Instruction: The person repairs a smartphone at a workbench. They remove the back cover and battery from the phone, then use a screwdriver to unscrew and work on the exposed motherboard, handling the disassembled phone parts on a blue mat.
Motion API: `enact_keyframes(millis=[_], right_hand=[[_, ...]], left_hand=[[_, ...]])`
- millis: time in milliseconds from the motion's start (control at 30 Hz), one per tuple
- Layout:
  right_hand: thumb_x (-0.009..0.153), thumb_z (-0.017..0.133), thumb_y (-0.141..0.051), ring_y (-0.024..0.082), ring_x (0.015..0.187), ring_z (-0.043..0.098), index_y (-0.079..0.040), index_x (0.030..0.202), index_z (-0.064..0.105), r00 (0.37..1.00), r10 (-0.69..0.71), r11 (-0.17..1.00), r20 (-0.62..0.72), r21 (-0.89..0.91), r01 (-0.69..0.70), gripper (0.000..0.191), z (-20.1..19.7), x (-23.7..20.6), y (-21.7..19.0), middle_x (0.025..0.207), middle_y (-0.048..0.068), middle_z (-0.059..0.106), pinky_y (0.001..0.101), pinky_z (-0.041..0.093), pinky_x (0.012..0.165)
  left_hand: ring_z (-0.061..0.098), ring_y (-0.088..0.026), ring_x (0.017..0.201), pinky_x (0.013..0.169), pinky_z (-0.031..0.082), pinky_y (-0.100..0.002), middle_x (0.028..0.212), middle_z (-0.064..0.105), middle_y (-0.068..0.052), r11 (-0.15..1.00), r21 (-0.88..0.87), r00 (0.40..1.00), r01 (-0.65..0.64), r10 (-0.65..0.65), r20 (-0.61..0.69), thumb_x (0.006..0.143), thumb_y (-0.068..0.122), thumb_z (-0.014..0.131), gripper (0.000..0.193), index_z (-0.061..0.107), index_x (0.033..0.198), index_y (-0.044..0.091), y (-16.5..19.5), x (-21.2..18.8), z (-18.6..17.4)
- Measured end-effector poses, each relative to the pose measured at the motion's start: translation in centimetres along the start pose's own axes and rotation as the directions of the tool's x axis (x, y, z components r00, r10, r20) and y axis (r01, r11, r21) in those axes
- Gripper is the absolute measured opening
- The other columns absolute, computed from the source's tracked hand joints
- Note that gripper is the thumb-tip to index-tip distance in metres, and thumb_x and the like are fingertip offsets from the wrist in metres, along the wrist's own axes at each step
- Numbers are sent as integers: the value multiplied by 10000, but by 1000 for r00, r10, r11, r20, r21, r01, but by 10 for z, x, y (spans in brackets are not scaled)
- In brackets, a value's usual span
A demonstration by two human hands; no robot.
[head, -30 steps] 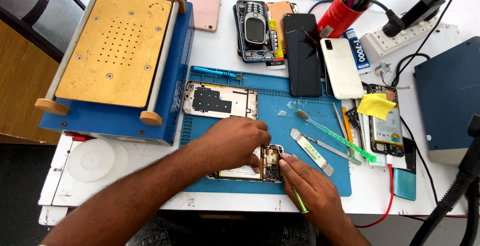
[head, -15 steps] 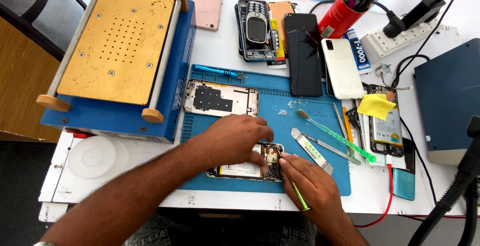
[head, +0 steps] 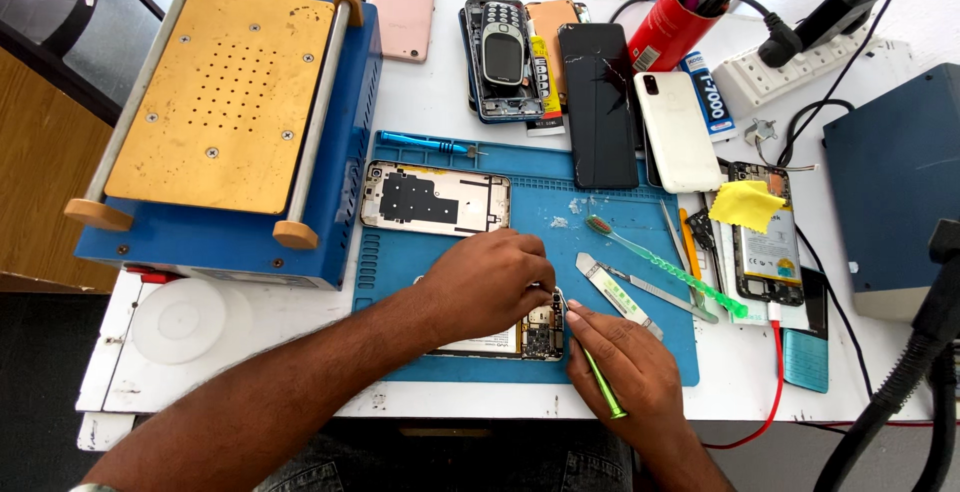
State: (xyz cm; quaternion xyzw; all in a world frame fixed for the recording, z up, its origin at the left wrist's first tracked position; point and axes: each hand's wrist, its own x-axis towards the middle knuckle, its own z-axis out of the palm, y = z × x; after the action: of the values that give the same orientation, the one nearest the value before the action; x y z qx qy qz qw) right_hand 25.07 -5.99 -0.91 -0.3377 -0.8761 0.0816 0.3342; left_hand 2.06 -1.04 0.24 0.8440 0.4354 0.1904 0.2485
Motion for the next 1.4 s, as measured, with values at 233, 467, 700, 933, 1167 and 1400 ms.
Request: enact_keyframes(millis=[233,467,700,933,1167,1400], right_hand=[[789,781,3,255,993,757,6,1196,695,1000,10,1000,20,27,-10,416,-2,0,-1,1188,154,751,380,607,814],[808,770,-12,245,993,764,10,1168,717,998,15,998,57,64,-19,364,-2,2,1,1147,155,766,375,606,816],[829,766,-19,231,1021,764,-13,1210,714,996,33,999,80,32,-36,385,3,1,4,1178,149,768,365,605,827],[819,762,-6,213,989,763,-17,1210,714,994,92,994,53,48,-94,395,2,0,3,1183,143,764,349,611,814],[833,758,-6,213,949,759,-20,1252,658,993,115,992,6,53,-115,431,4,-7,6,1172,156,761,357,585,797],[899,756,-38,222,1062,770,-76,1120,565,986,156,983,-65,112,-148,294,10,-15,12,1255,175,739,369,603,851]], left_hand=[[696,-178,876,832,592,-386,976,748,-74,975,136,982,175,-163,-91,948,186,730,100,785,987,113,-12,3,-17],[666,-203,877,815,580,-396,949,718,-95,799,521,954,299,-230,-195,863,89,730,118,774,971,76,-22,-4,-37],[663,-201,931,869,569,-412,1005,722,-69,983,172,998,70,-71,-4,953,271,726,186,795,1031,117,-5,-1,-15],[658,-225,931,838,564,-426,957,719,-78,993,117,999,15,-20,40,916,307,729,231,798,977,95,0,-4,-8],[666,-218,886,821,569,-422,901,716,-83,994,103,1000,25,-26,9,953,294,698,231,797,951,85,-2,1,-2],[659,-228,845,796,575,-421,902,706,-106,980,172,994,102,-105,9,946,296,701,245,787,951,68,4,6,0]])
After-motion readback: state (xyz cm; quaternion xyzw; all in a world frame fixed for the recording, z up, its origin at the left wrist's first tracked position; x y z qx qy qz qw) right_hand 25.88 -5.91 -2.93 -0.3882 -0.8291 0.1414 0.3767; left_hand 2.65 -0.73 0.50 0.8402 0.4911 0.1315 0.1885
